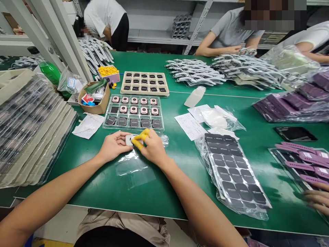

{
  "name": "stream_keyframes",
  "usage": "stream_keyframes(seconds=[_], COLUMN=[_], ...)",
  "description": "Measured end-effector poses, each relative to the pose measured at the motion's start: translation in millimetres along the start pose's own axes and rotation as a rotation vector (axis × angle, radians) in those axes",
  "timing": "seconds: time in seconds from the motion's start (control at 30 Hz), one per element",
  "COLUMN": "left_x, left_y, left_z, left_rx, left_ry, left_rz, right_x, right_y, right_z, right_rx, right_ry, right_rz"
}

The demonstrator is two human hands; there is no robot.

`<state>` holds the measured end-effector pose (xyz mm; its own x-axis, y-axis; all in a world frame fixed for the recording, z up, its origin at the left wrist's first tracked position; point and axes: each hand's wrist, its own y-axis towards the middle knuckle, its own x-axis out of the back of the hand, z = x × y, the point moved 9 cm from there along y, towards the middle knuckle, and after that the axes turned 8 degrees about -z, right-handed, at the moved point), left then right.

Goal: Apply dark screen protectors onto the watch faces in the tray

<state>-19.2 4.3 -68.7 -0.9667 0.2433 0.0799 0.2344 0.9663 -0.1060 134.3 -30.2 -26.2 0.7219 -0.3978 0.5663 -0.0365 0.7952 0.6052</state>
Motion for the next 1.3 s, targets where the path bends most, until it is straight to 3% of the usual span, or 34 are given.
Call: stream_keyframes(seconds=[0.1, 0.2, 0.3, 0.37, 0.47, 0.57, 0.67, 0.73, 0.8, 0.87, 0.93, 1.07, 1.2, 1.3], left_x=[-2.7, -0.5, -1.2, -4.0, -2.1, 18.9, 56.7, 79.1, 91.1, 93.0, 89.4, 81.5, 81.0, 76.1], left_y=[-1, 1, 1, 1, 1, 8, 21, 30, 37, 41, 43, 42, 46, 49], left_z=[-1, 0, 2, 3, 0, -15, -30, -32, -27, -20, -16, -16, -15, -14], left_rx=[-0.006, 0.016, 0.020, 0.019, 0.024, -0.026, -0.138, -0.193, -0.202, -0.174, -0.147, -0.127, -0.103, -0.073], left_ry=[-0.003, -0.029, -0.046, -0.064, -0.132, -0.282, -0.403, -0.432, -0.443, -0.443, -0.432, -0.373, -0.329, -0.328], left_rz=[0.031, 0.005, -0.002, 0.018, 0.017, -0.093, -0.297, -0.416, -0.474, -0.477, -0.452, -0.385, -0.339, -0.247], right_x=[-7, 3, 8, 3, 6, 31, 45, 17, -30, -64, -80, -79, -66, -57], right_y=[1, 5, 4, 3, 2, 2, 4, 8, 11, 13, 16, 19, 18, 14], right_z=[-2, -14, -7, -1, -19, -41, -26, -3, 18, 29, 29, 17, 13, 12], right_rx=[-0.019, -0.131, -0.097, -0.041, -0.122, -0.227, -0.216, -0.162, -0.135, -0.174, -0.255, -0.410, -0.445, -0.445], right_ry=[0.010, -0.115, -0.131, -0.119, -0.301, -0.540, -0.550, -0.439, -0.337, -0.314, -0.283, -0.090, 0.017, 0.129], right_rz=[0.042, -0.046, -0.095, -0.047, 0.034, 0.021, -0.145, -0.082, 0.112, 0.224, 0.239, 0.233, 0.221, 0.136])
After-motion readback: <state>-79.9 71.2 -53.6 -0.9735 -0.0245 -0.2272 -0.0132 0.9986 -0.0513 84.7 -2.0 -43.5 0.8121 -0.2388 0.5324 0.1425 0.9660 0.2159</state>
